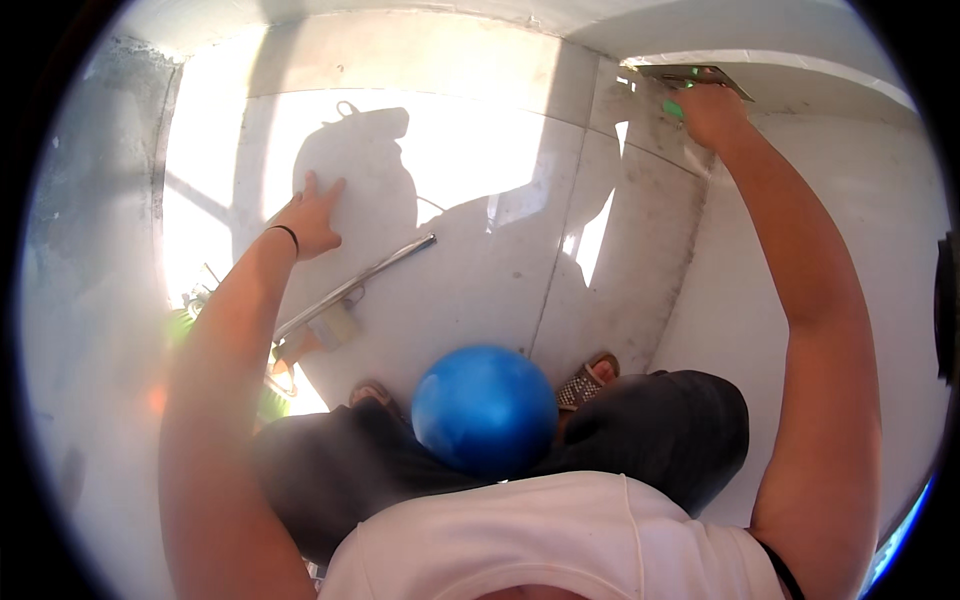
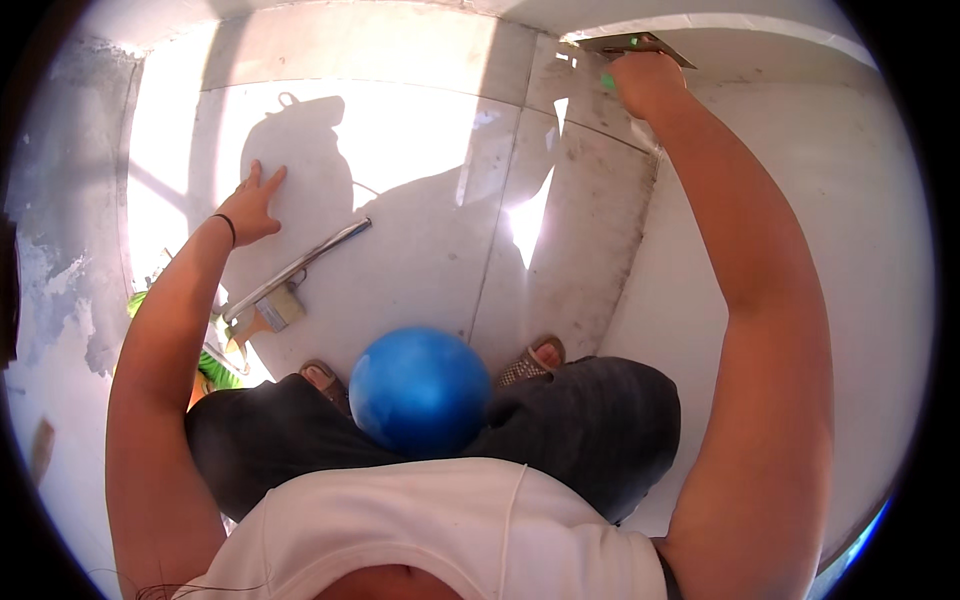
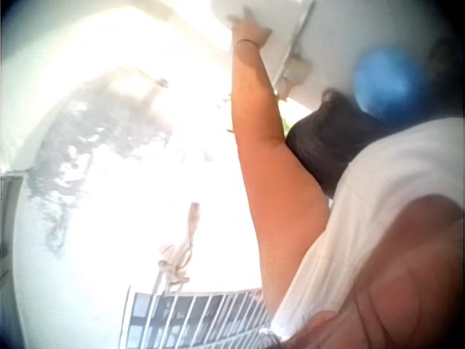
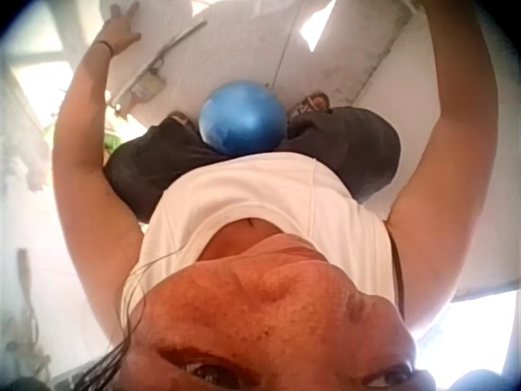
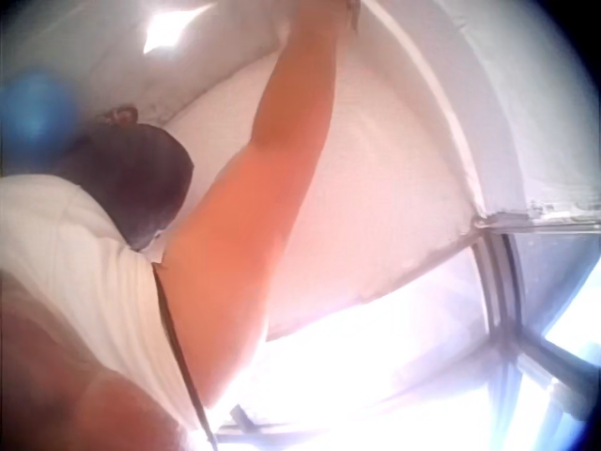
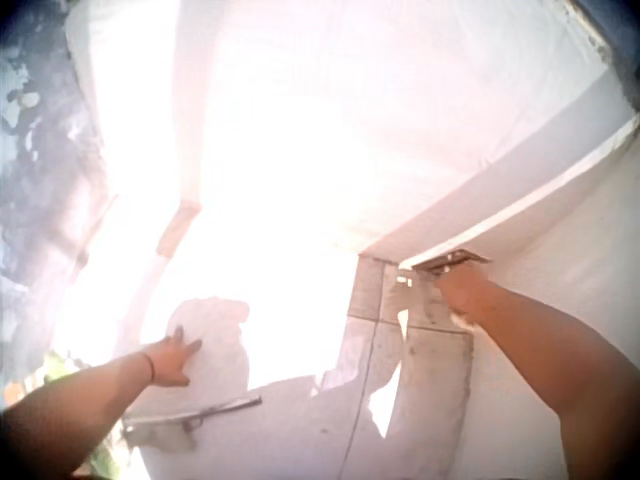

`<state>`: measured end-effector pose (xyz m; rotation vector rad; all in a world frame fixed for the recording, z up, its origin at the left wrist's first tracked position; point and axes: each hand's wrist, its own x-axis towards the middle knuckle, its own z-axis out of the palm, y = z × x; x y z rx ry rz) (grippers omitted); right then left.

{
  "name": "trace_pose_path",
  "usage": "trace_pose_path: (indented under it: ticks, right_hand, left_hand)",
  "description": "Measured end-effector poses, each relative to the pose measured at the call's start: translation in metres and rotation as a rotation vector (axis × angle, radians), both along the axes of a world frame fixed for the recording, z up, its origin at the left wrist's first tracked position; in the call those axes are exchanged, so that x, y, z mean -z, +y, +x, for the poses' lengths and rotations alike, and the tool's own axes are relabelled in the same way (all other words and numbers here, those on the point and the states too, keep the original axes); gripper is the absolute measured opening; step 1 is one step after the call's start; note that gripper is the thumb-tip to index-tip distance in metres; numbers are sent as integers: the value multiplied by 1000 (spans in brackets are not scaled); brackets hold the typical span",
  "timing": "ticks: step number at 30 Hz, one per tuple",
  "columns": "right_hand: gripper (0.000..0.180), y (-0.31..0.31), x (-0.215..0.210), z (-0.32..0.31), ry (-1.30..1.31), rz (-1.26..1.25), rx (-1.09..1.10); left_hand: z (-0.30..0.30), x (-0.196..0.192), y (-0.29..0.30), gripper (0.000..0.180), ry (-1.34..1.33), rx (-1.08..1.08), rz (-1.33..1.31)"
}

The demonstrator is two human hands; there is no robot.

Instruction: The person moves hangers aside on a balcony, sweeps the tiled floor with a broom, and uses a trowel to apply and smooth a white substance along the base of the wall.

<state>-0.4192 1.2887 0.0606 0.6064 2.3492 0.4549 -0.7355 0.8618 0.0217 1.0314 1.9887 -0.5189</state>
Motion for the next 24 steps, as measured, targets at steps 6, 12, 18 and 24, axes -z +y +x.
trace_pose_path:
  ticks: [6,12,18,24]
  right_hand:
    - [39,-49,24,-26,-67,-23,0]
    - [46,-43,59,59,114,133,-161]
    - [46,-38,41,1,71,41,82]
    - [48,-54,51,41,-40,108,-24]
  left_hand:
    - [-9,-19,-11,92,0,-71,-16]
    - [3,-9,11,92,-4,12,3]
    - [0,-9,5,92,-26,6,-29]
    - [2,-9,5,91,-39,-13,-13]
